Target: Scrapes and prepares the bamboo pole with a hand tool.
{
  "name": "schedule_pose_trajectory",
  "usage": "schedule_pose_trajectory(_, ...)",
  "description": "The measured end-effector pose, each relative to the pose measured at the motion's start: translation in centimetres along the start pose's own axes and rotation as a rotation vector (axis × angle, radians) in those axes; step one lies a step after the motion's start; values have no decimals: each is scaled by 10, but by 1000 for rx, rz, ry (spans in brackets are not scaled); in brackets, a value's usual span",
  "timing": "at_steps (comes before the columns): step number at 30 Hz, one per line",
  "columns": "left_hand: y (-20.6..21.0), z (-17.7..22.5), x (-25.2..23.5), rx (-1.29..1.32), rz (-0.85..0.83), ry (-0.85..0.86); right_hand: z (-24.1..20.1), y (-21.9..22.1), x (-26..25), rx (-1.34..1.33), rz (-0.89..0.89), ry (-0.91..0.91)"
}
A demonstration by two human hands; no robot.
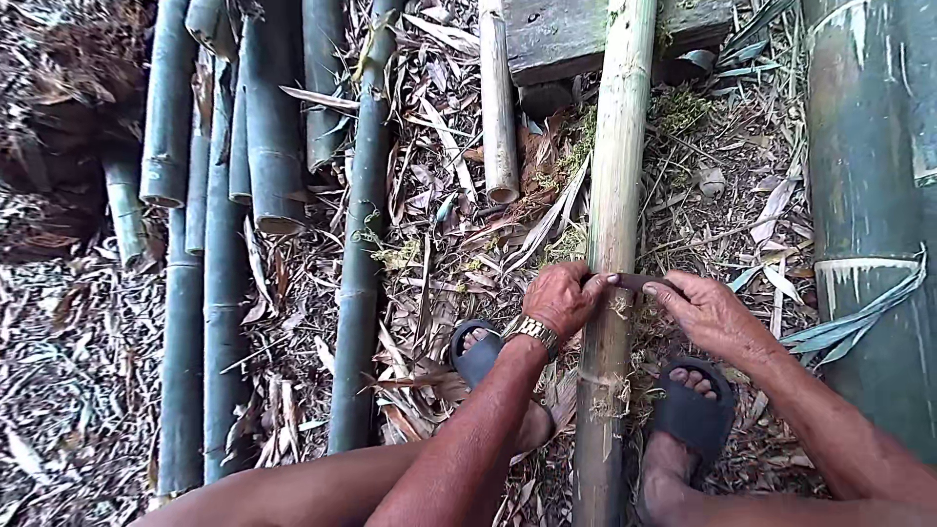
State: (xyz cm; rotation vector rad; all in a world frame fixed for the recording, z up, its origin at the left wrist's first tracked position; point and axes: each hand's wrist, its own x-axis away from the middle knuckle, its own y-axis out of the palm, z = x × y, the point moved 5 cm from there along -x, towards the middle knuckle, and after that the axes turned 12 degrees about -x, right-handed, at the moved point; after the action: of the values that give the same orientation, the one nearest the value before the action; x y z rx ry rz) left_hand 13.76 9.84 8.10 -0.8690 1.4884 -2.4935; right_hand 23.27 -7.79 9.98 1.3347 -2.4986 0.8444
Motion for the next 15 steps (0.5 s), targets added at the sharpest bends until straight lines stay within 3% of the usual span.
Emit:
schedule_pose_trajectory(4, 29, -2, 56, -50, 58, 21, 69, 37, 24, -140, -26, -47)
schedule_pose_trajectory(6, 54, -8, 91, -54, -25, -25, 95, 59, 51, -144, -53, -92)
schedule_pose_trajectory(8, 59, -9, 98, -50, -31, -31, 97, 63, 60, -123, -12, -137)
schedule_pose_trajectory(11, 36, -5, 63, -33, 104, 39, 78, 40, 27, -59, 55, -159)
schedule_pose_trajectory(15, 16, -1, 46, -26, 146, 78, 58, 29, 10, -121, 41, -58)
